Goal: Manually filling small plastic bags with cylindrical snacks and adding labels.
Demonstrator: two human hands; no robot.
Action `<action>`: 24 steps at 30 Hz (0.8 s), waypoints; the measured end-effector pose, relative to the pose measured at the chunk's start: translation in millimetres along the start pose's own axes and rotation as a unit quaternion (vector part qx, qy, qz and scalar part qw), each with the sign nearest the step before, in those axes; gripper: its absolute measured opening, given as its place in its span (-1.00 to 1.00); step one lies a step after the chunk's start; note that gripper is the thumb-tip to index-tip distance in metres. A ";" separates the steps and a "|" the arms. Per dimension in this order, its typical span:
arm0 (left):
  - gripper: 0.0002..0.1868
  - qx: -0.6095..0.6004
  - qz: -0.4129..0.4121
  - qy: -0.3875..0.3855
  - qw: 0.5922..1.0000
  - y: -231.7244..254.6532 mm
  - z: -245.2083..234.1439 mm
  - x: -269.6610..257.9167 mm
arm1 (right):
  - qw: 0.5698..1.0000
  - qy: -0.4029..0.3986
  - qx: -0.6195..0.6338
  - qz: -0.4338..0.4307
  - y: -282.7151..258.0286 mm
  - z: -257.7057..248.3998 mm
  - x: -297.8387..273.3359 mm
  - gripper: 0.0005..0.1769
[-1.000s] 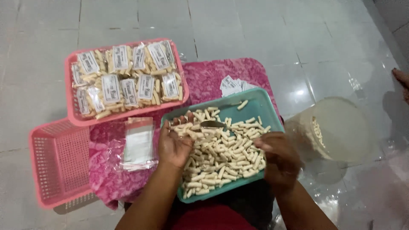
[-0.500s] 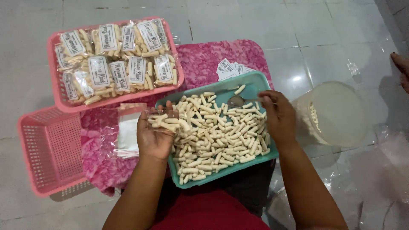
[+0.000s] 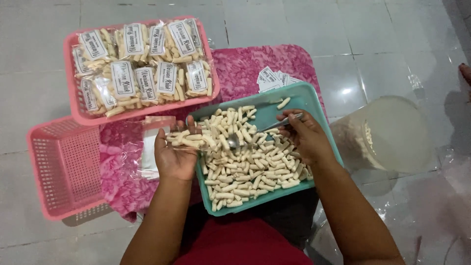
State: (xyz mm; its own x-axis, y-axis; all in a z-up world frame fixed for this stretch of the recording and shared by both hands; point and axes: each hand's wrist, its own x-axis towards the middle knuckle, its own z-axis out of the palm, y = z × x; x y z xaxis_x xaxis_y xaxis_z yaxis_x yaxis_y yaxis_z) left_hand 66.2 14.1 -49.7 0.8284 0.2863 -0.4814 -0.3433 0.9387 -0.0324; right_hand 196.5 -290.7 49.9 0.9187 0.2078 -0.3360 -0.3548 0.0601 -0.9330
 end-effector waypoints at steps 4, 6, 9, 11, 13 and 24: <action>-0.62 -0.022 -0.004 0.003 1.000 -10.8 -3.0 5.6 | 0.999 -0.015 0.007 -0.028 -19.0 -12.7 -10.9 -0.79; -0.61 -0.009 -0.008 -0.009 1.000 -15.4 -2.0 10.2 | 0.997 -0.005 -0.019 -0.075 -39.9 -9.7 -24.0 -0.80; -0.63 -0.018 -0.017 -0.014 1.000 -22.6 7.0 8.8 | 0.990 -0.006 -0.047 -0.130 -68.5 -0.4 -45.3 -0.78; -0.64 -0.015 -0.018 -0.007 1.000 -32.3 12.3 5.5 | 0.986 -0.009 -0.055 -0.156 -76.5 7.4 -51.6 -0.78; -0.64 -0.012 -0.019 0.001 1.000 -42.2 15.9 -0.2 | 0.981 -0.013 -0.064 -0.180 -83.7 21.7 -62.9 -0.78; -0.56 0.058 -0.075 -0.013 0.995 -73.7 52.1 -34.5 | 0.726 -0.056 -0.356 -0.585 -73.9 13.0 -101.2 -0.83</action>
State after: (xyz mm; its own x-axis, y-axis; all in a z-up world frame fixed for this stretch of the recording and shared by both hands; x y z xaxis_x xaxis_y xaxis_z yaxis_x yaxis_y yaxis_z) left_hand 86.0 -55.0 14.9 0.8786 0.1444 -0.4553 -0.1621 0.9868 0.0002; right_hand 127.5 -303.5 154.5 0.4852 0.5017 0.7162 0.8740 -0.2530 -0.4149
